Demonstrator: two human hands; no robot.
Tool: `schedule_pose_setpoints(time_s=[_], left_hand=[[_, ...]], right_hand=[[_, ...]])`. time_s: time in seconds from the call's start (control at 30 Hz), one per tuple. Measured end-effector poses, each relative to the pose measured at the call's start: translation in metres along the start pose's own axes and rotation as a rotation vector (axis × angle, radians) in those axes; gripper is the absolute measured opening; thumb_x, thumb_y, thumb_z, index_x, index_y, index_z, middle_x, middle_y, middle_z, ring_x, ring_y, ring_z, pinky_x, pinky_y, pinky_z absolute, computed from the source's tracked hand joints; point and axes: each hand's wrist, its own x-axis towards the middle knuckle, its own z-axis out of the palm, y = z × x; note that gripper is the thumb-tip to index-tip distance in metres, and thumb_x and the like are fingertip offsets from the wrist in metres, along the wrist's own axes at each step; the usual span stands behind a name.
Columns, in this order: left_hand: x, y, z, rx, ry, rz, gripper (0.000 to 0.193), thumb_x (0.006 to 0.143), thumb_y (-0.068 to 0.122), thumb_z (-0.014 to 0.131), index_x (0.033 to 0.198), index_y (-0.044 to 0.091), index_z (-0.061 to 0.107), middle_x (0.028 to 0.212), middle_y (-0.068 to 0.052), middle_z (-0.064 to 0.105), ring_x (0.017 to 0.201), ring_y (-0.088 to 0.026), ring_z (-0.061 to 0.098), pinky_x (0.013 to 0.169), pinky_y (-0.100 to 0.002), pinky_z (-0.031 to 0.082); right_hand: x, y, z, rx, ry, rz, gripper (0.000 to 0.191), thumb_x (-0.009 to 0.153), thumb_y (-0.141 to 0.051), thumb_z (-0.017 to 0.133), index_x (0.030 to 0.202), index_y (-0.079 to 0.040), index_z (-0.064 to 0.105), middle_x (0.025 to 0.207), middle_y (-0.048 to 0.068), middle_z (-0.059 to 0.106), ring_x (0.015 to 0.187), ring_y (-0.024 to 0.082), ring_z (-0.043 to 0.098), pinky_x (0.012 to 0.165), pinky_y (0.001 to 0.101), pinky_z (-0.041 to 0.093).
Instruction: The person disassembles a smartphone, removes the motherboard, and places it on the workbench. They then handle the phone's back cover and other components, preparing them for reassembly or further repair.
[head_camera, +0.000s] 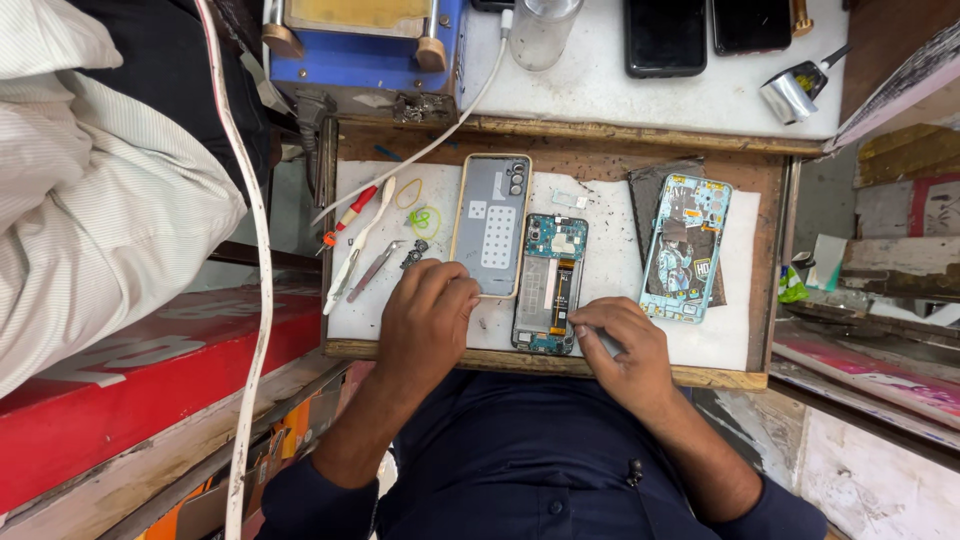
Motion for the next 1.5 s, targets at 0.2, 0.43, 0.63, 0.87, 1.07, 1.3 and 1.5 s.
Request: schedule_pose_setpoints(time_s=[0.2,0.43,0.63,0.87,1.07,1.3,1.5], left_hand=[[-0.006,0.007,0.010,-0.073,0.117,0.029,0.018,0.090,0.002,0.073,0.105,0.001,0.063,0.123,-0.016,0.066,0.121,-0.040,0.062,0.101,-0.047,0.054],[-0.017,0.011,0.021,-0.109,0.066,-0.009,0.020,0.088,0.004,0.074,0.104,0.001,0.063,0.127,-0.018,0.066,0.122,-0.041,0.062,0.098,-0.047,0.054],[-0.018,0.008,0.020,-0.191,0.004,-0.098,0.026,0.091,0.007,0.072,0.114,0.000,0.062,0.132,-0.020,0.065,0.120,-0.039,0.066,0.097,-0.046,0.056],[-0.009,0.008,0.020,-0.207,-0.023,-0.143,0.046,0.097,0.014,0.067,0.138,-0.004,0.055,0.137,-0.028,0.062,0.116,-0.043,0.068,0.093,-0.047,0.058],[-0.006,0.007,0.021,-0.155,-0.080,-0.146,0.050,0.097,0.020,0.067,0.138,-0.006,0.055,0.140,-0.033,0.058,0.114,-0.045,0.068,0.091,-0.048,0.057],[-0.002,0.001,0.021,-0.200,-0.096,-0.102,0.054,0.097,0.021,0.067,0.140,-0.009,0.053,0.140,-0.035,0.056,0.124,-0.047,0.064,0.098,-0.048,0.056],[0.000,0.000,0.019,-0.218,-0.162,-0.153,0.055,0.099,0.024,0.065,0.141,-0.010,0.051,0.143,-0.036,0.054,0.123,-0.047,0.063,0.096,-0.048,0.057]], right_hand=[[0.012,-0.018,0.018,0.204,-0.164,0.125,0.042,0.091,-0.004,0.070,0.132,-0.005,0.058,0.115,0.012,0.074,0.099,0.018,0.074,0.088,0.0310,0.060],[0.042,-0.026,0.050,0.643,-0.284,0.375,0.058,0.102,-0.007,0.059,0.155,-0.005,0.036,0.113,0.017,0.074,0.101,0.019,0.074,0.090,0.0314,0.063],[0.046,-0.038,0.049,0.568,-0.261,0.394,0.064,0.100,-0.006,0.059,0.157,-0.008,0.030,0.109,0.016,0.077,0.098,0.016,0.075,0.086,0.0308,0.063],[0.048,-0.048,0.043,0.470,-0.262,0.330,0.082,0.096,-0.004,0.062,0.162,-0.013,0.015,0.105,0.014,0.078,0.095,0.015,0.076,0.087,0.0296,0.063],[0.046,-0.049,0.045,0.500,-0.269,0.320,0.083,0.098,-0.001,0.061,0.164,-0.014,0.013,0.105,0.013,0.078,0.098,0.014,0.075,0.087,0.0294,0.063],[0.045,-0.045,0.045,0.465,-0.293,0.347,0.084,0.096,-0.001,0.061,0.164,-0.015,0.013,0.095,0.012,0.078,0.089,0.014,0.076,0.080,0.0277,0.064],[0.044,-0.043,0.048,0.488,-0.278,0.291,0.083,0.096,-0.001,0.062,0.164,-0.013,0.014,0.101,0.013,0.079,0.093,0.014,0.077,0.083,0.0279,0.064]])
